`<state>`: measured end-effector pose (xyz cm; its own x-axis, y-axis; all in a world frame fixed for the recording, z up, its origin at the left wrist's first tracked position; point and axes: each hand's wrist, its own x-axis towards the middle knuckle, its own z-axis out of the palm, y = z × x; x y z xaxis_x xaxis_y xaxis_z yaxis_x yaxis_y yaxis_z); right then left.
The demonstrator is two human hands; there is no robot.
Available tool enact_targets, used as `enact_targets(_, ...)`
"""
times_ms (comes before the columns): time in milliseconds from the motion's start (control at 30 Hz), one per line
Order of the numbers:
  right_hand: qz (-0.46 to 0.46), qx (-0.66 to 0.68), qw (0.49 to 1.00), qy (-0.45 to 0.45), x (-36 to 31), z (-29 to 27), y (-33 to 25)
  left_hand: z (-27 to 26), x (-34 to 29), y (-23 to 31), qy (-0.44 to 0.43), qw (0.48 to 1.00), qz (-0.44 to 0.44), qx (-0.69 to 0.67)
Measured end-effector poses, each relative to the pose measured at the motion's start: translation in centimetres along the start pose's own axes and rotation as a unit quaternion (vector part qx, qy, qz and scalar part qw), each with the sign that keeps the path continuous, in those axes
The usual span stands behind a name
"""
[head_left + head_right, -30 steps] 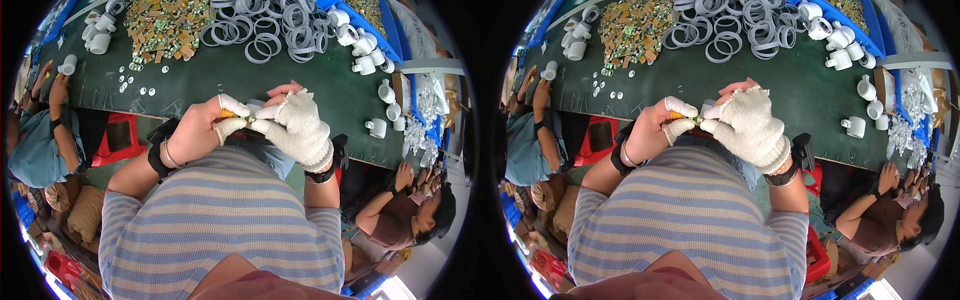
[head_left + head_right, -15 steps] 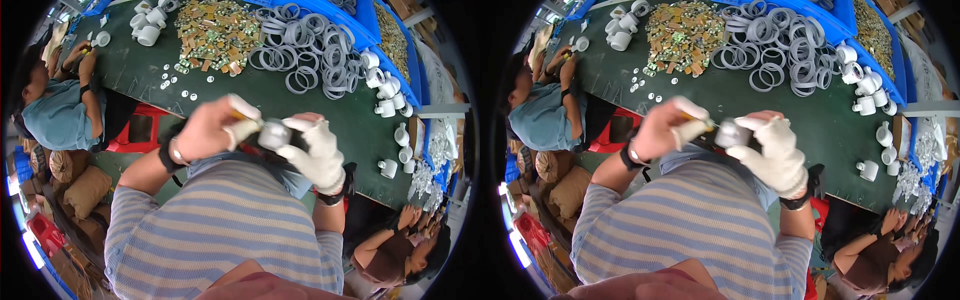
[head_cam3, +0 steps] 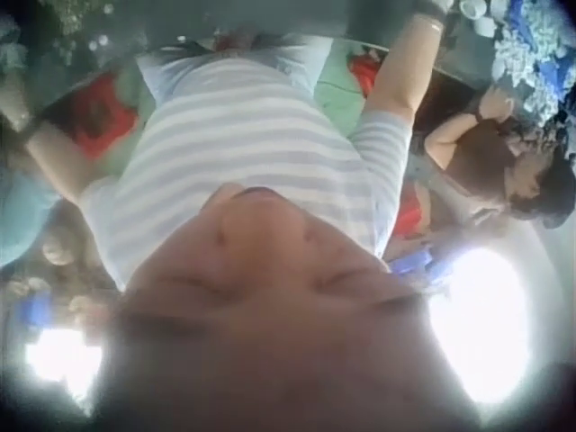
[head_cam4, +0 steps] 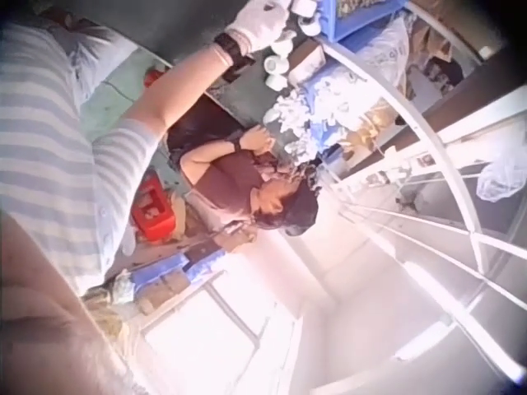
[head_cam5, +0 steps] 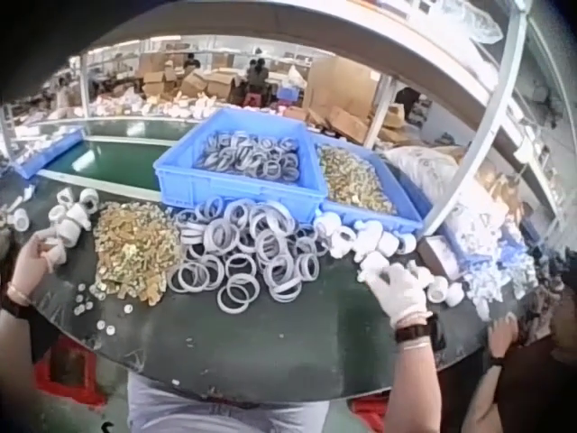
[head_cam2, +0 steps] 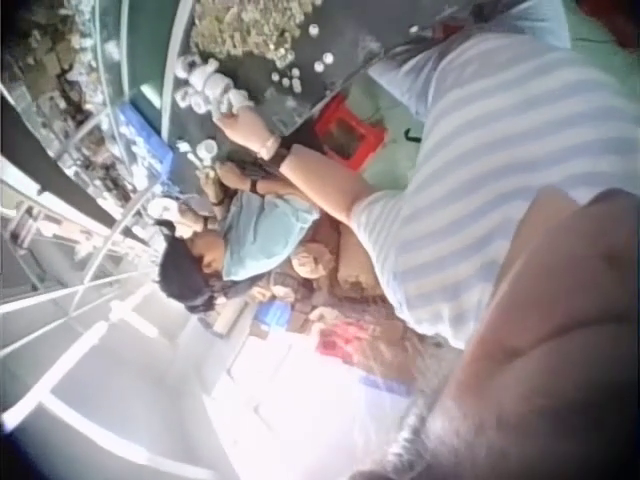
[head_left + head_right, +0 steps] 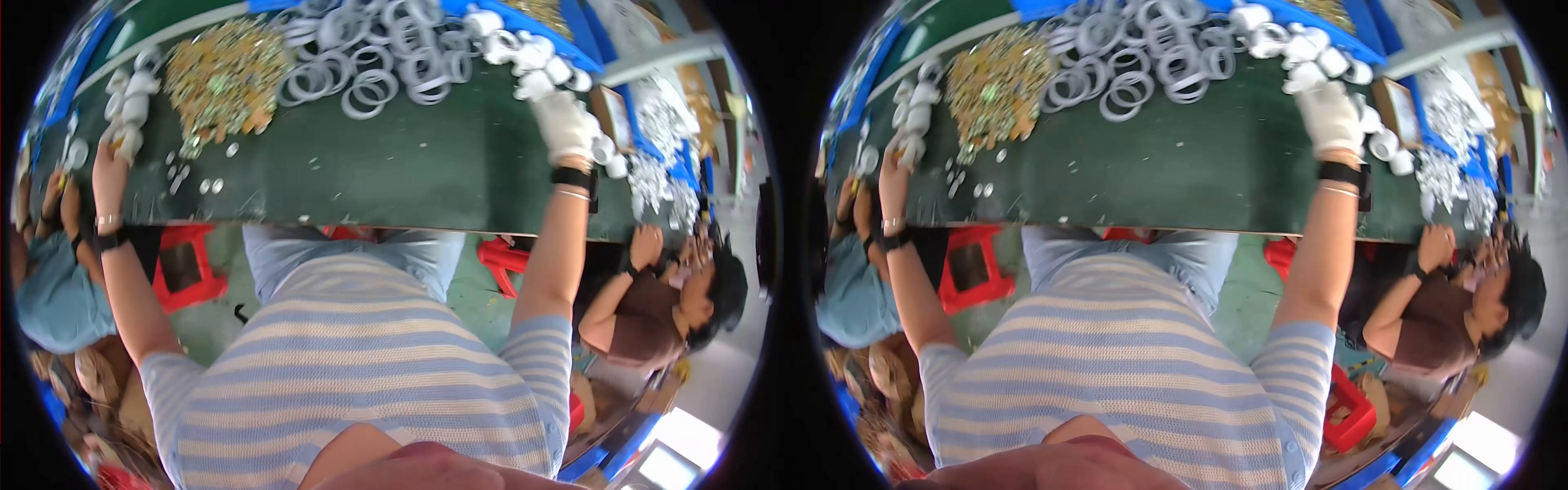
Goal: The person assembles a camera by picking up a circuit board and a housing, inserting the board into the housing, and then pressing a ring onto the assembly. After completing the unit, the person sets it aside on the table and reaches for the next set of components.
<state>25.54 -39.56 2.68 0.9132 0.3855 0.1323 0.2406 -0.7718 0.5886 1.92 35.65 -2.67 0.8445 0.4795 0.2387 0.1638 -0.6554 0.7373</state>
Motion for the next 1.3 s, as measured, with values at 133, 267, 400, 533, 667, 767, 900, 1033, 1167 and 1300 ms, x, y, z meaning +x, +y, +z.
enact_targets(133,0.221,0.742,0.632,-0.003,-3.6,-0.1,-1.6,1.6,-1.3,0.7,-0.034,0.995,-0.044,0.079)
enact_targets(267,0.314,0.883,0.348,-0.009,-6.4,-2.9,-2.9,1.7,-3.4,1.1,-0.011,0.997,-0.027,0.066)
enact_targets(400,0.375,0.914,0.157,0.015,-7.9,-2.9,-2.7,4.9,-7.1,9.4,0.012,0.998,-0.049,0.042)
enact_targets(533,0.261,0.868,0.418,0.059,-6.0,-5.6,-5.3,11.3,-12.7,19.6,-0.09,0.979,0.099,-0.153)
enact_targets(667,0.256,0.876,0.353,0.209,-1.7,-9.6,-9.8,17.2,-15.8,30.6,-0.341,0.875,0.279,-0.2)
enact_targets(767,0.198,0.81,0.482,0.268,-0.2,-13.0,-11.6,21.5,-17.5,33.5,-0.372,0.838,0.32,-0.237)
enact_targets(900,0.169,0.757,0.528,0.345,0.8,-13.9,-13.6,26.2,-19.2,33.9,-0.288,0.867,0.212,-0.347)
enact_targets(1033,0.123,0.578,0.635,0.498,1.9,-13.0,-13.8,25.6,-19.9,34.8,-0.37,0.81,-0.02,-0.454)
enact_targets(1167,0.123,0.531,0.668,0.507,1.5,-13.2,-14.1,25.9,-19.2,34.6,-0.425,0.807,-0.052,-0.406)
enact_targets(1300,0.081,0.463,0.741,0.479,1.0,-13.4,-14.4,26.7,-18.6,33.7,-0.423,0.807,0.015,-0.411)
